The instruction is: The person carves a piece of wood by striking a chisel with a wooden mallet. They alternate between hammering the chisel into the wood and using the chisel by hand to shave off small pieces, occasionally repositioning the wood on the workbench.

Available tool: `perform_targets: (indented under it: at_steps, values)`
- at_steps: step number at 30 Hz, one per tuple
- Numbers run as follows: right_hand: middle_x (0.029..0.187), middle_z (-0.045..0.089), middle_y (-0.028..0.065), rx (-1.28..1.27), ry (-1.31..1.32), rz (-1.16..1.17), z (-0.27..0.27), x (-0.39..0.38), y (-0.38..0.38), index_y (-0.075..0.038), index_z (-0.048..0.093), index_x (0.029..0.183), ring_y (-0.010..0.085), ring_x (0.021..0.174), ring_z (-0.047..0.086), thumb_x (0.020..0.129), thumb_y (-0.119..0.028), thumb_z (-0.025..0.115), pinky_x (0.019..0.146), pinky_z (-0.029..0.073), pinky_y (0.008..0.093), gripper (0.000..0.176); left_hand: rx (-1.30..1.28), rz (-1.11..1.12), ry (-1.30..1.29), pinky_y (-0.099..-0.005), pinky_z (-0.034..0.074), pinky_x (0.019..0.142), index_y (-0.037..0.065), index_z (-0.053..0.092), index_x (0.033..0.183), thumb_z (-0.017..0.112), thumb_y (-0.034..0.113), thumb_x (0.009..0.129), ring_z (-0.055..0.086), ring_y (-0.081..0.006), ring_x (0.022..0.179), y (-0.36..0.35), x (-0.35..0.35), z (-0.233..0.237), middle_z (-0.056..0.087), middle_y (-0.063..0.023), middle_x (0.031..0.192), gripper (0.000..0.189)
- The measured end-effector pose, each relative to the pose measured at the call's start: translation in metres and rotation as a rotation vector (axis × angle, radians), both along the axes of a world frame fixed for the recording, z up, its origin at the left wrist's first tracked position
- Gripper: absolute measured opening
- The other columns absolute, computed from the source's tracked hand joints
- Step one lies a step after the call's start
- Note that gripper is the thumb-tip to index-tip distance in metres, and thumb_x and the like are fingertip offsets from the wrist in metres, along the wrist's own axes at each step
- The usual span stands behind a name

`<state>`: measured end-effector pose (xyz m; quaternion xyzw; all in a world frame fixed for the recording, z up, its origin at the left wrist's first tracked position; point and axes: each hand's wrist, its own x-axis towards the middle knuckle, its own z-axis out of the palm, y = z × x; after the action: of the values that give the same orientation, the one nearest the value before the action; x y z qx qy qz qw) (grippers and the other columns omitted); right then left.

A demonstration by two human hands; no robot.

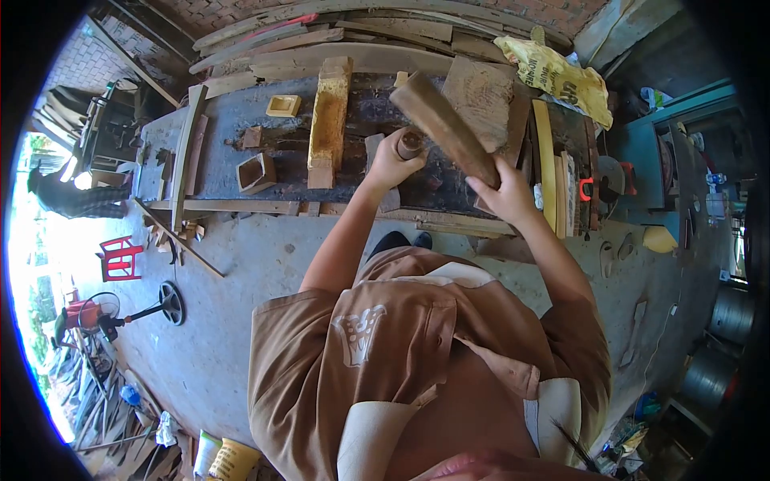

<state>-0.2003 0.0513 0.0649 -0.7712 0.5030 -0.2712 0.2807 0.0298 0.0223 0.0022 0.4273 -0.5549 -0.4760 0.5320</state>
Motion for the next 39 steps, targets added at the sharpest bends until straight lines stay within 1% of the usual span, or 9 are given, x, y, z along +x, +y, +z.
perform_targets:
  at_steps: [5, 12, 20, 23, 26, 32, 34, 35, 39]
  values:
    - [0.086, 0.061, 0.0193, -0.028, -0.378, -0.087, 0.011, 0.000, 0.005, 0.003, 0.048, 0.105, 0.0268, 0.081, 0.061, 0.080, -0.031, 0.064, 0.071, 0.047, 0.0341, 0.046, 0.034, -0.015, -0.210, -0.0248, 0.044, 0.068, 0.000, 0.058, 0.093, 0.067, 0.008, 0.066, 0.051, -0.0081, 0.073, 0.000, -0.001, 0.005, 0.060, -0.0039, 0.079, 0.029]
    - [0.083, 0.062, 0.0196, 0.100, -0.036, -0.017, -0.007, -0.004, 0.008, -0.002, 0.052, 0.104, 0.0323, 0.079, 0.063, 0.076, -0.034, 0.067, 0.067, 0.048, 0.0377, 0.046, -0.027, -0.045, -0.052, -0.0255, 0.044, 0.068, 0.001, 0.057, 0.093, 0.066, 0.009, 0.066, 0.051, -0.0085, 0.073, -0.001, -0.006, -0.004, 0.058, -0.0030, 0.079, 0.030]
    - [0.092, 0.059, 0.0225, -0.158, -0.435, -0.122, -0.008, -0.005, 0.007, 0.001, 0.049, 0.106, 0.0298, 0.086, 0.061, 0.079, -0.031, 0.065, 0.072, 0.047, 0.0349, 0.045, 0.026, -0.046, -0.209, -0.0254, 0.044, 0.069, 0.001, 0.057, 0.093, 0.066, 0.008, 0.065, 0.050, -0.0078, 0.074, -0.001, -0.006, -0.002, 0.057, -0.0026, 0.078, 0.030]
    - [0.081, 0.061, 0.0218, -0.045, 0.122, 0.099, -0.016, -0.009, 0.003, -0.002, 0.050, 0.105, 0.0345, 0.077, 0.063, 0.078, -0.035, 0.065, 0.066, 0.048, 0.0372, 0.045, 0.024, -0.029, -0.171, -0.0256, 0.044, 0.068, 0.001, 0.058, 0.092, 0.066, 0.009, 0.065, 0.050, -0.0079, 0.073, -0.003, -0.007, -0.009, 0.057, -0.0025, 0.078, 0.029]
    - [0.076, 0.061, 0.0219, 0.012, 0.060, 0.053, 0.005, -0.011, 0.004, -0.003, 0.050, 0.105, 0.0372, 0.074, 0.062, 0.077, -0.036, 0.066, 0.063, 0.048, 0.0386, 0.046, -0.046, 0.008, -0.119, -0.0259, 0.044, 0.067, 0.001, 0.058, 0.091, 0.066, 0.009, 0.066, 0.050, -0.0080, 0.072, -0.003, -0.004, -0.011, 0.058, -0.0025, 0.076, 0.028]
    - [0.083, 0.059, 0.0160, -0.060, -0.358, -0.101, 0.016, -0.003, 0.002, 0.002, 0.048, 0.104, 0.0230, 0.077, 0.060, 0.079, -0.033, 0.064, 0.067, 0.045, 0.0341, 0.046, 0.043, -0.040, -0.118, -0.0263, 0.044, 0.067, 0.001, 0.058, 0.091, 0.066, 0.009, 0.065, 0.050, -0.0082, 0.071, -0.004, -0.005, -0.015, 0.058, -0.0031, 0.076, 0.028]
    - [0.082, 0.059, 0.0187, -0.269, -0.194, 0.003, 0.009, 0.000, 0.000, 0.001, 0.047, 0.104, 0.0274, 0.076, 0.060, 0.079, -0.034, 0.063, 0.067, 0.046, 0.0365, 0.046, 0.028, -0.037, -0.132, -0.0262, 0.044, 0.067, 0.000, 0.057, 0.090, 0.066, 0.009, 0.065, 0.050, -0.0084, 0.071, -0.004, -0.006, -0.013, 0.058, -0.0037, 0.075, 0.028]
    - [0.080, 0.059, 0.0201, 0.014, -0.131, 0.037, -0.002, -0.004, 0.001, 0.000, 0.048, 0.103, 0.0311, 0.075, 0.062, 0.080, -0.036, 0.062, 0.066, 0.046, 0.0385, 0.045, 0.024, -0.035, -0.133, -0.0262, 0.044, 0.067, 0.000, 0.057, 0.090, 0.066, 0.009, 0.065, 0.050, -0.0084, 0.071, -0.005, -0.006, -0.013, 0.058, -0.0037, 0.075, 0.028]
    - [0.074, 0.061, 0.0196, 0.146, 0.175, 0.021, 0.025, -0.009, 0.001, -0.004, 0.051, 0.102, 0.0357, 0.073, 0.062, 0.078, -0.041, 0.063, 0.062, 0.047, 0.0410, 0.045, -0.034, -0.016, -0.151, -0.0265, 0.044, 0.066, 0.000, 0.057, 0.089, 0.068, 0.011, 0.065, 0.050, -0.0091, 0.069, -0.003, -0.002, -0.014, 0.058, -0.0047, 0.074, 0.028]
